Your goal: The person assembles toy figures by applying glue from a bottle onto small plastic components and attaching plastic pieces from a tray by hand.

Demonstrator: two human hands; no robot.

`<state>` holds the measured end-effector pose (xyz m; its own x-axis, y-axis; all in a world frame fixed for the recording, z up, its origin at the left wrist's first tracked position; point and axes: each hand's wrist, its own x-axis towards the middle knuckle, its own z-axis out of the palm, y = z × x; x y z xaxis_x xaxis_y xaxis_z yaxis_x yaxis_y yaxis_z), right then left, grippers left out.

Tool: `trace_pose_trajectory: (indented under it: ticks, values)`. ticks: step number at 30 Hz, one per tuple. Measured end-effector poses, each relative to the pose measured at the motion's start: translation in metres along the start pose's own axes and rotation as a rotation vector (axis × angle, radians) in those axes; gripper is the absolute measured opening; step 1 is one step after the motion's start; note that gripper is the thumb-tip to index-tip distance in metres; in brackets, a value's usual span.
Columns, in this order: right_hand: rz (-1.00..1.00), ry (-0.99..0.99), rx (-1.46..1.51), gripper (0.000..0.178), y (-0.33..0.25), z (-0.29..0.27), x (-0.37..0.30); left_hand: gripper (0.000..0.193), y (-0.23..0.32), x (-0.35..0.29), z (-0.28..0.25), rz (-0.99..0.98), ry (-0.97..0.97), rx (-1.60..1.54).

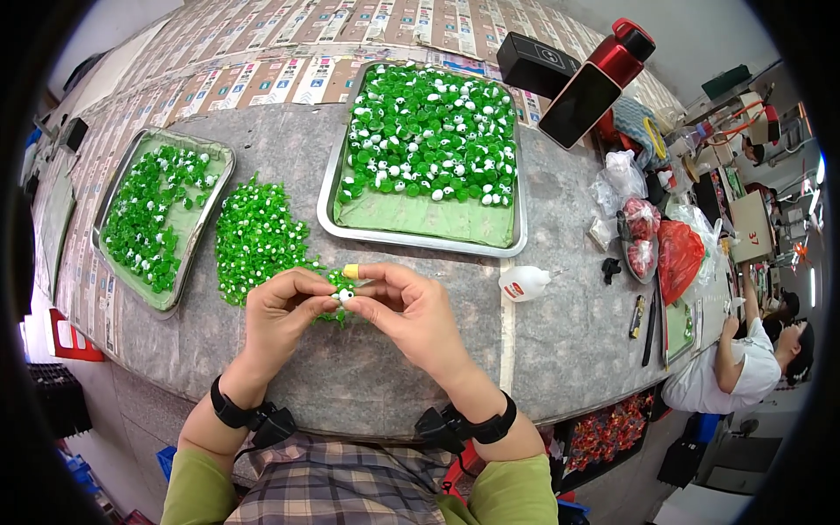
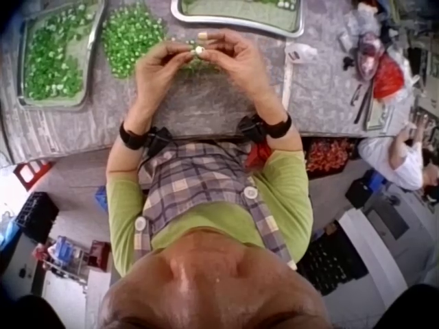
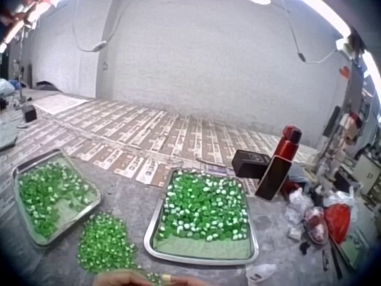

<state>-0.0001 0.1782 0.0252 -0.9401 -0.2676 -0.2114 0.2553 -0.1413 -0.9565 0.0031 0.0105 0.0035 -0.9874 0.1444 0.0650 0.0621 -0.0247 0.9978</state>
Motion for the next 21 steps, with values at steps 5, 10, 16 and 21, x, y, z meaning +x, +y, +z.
trace_pose_trajectory:
  ticks: [5,10,16,21]
  values:
    - [-0.004,-0.087,-0.115,0.023,-0.0009,-0.0049,0.0025,0.011,0.0033,0.0026,-0.0021,0.224,-0.032,0.257]
    - [0.040,-0.118,-0.036,0.021,0.0037,-0.0066,0.0060,0.013,0.0061,0.0033,-0.0014,0.354,-0.019,0.415]
    - [0.065,-0.137,-0.002,0.022,0.0031,-0.0069,0.0079,0.012,0.0050,0.0034,-0.0017,0.388,-0.003,0.469]
    - [0.042,-0.108,-0.008,0.016,-0.0049,-0.0117,0.0065,0.008,0.0051,0.0048,-0.0015,0.188,0.040,0.227]
